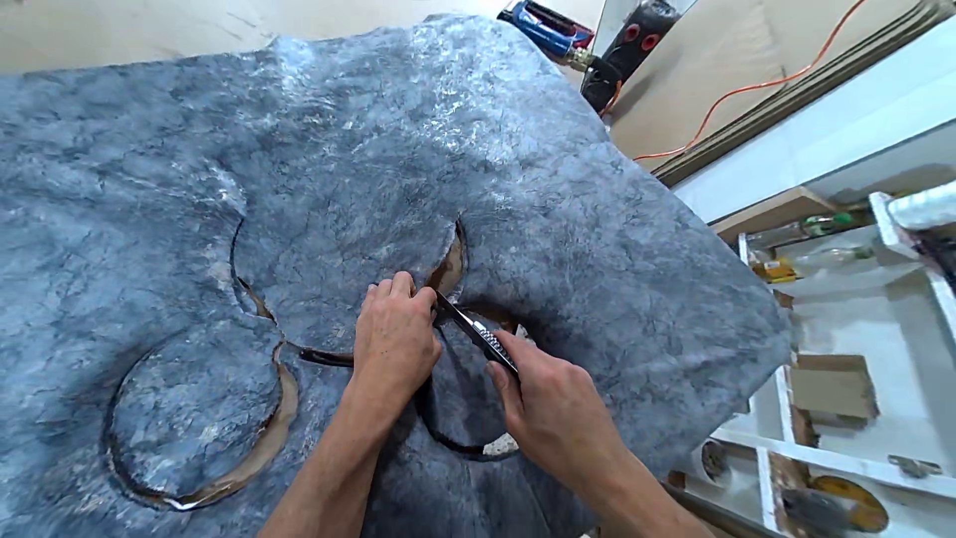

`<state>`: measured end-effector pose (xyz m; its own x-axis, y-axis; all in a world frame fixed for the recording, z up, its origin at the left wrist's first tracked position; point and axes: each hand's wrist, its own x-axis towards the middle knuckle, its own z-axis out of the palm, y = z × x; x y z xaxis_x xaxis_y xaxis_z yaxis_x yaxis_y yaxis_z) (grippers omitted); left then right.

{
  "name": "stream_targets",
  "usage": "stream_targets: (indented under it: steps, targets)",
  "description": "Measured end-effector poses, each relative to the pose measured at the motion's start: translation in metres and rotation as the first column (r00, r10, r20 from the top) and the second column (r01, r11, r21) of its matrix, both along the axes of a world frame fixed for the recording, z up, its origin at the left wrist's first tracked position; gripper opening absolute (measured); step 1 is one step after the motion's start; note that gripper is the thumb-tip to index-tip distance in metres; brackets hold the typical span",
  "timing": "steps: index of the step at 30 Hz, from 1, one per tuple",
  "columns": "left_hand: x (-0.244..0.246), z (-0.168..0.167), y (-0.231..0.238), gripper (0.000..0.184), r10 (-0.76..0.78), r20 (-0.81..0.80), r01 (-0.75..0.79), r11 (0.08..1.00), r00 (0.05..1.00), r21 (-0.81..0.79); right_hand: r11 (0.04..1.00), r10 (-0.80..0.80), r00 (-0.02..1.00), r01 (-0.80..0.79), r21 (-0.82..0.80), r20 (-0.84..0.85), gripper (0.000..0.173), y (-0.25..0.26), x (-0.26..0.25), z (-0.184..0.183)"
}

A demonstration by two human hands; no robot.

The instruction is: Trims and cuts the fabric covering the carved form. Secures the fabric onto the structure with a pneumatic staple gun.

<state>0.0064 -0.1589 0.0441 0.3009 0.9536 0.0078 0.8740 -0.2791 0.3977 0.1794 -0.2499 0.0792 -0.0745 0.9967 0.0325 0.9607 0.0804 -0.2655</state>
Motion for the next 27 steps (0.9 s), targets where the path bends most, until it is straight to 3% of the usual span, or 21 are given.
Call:
stream_targets:
  steps: [7,15,19,22,27]
  targets:
    - [-0.004,0.009,0.005,0.009,-0.037,0.032,0.038,0.998,0.999,-0.041,0.997,0.07,0.991,-0.073,0.023,0.117,0.035,-0.001,-0.001,0.013]
    - [-0.008,0.014,0.006,0.013,-0.075,0.06,0.082,0.99,0.995,-0.118,0.994,0.086,0.991,-0.079,-0.074,0.103,0.029,0.003,0.002,0.026]
    - [-0.01,0.013,0.006,0.012,-0.105,0.039,0.108,0.99,0.994,-0.09,0.979,0.099,0.99,-0.079,-0.187,0.101,0.02,0.014,0.001,0.03]
    - [-0.016,0.017,0.009,0.013,-0.107,0.023,0.108,0.991,0.994,-0.08,0.988,0.127,0.984,-0.114,-0.104,0.125,0.029,0.003,0.012,0.029]
    - [-0.022,0.015,0.011,0.011,-0.161,0.067,0.162,0.987,0.985,-0.019,0.984,0.152,0.973,-0.132,-0.12,0.171,0.025,0.001,0.013,0.03]
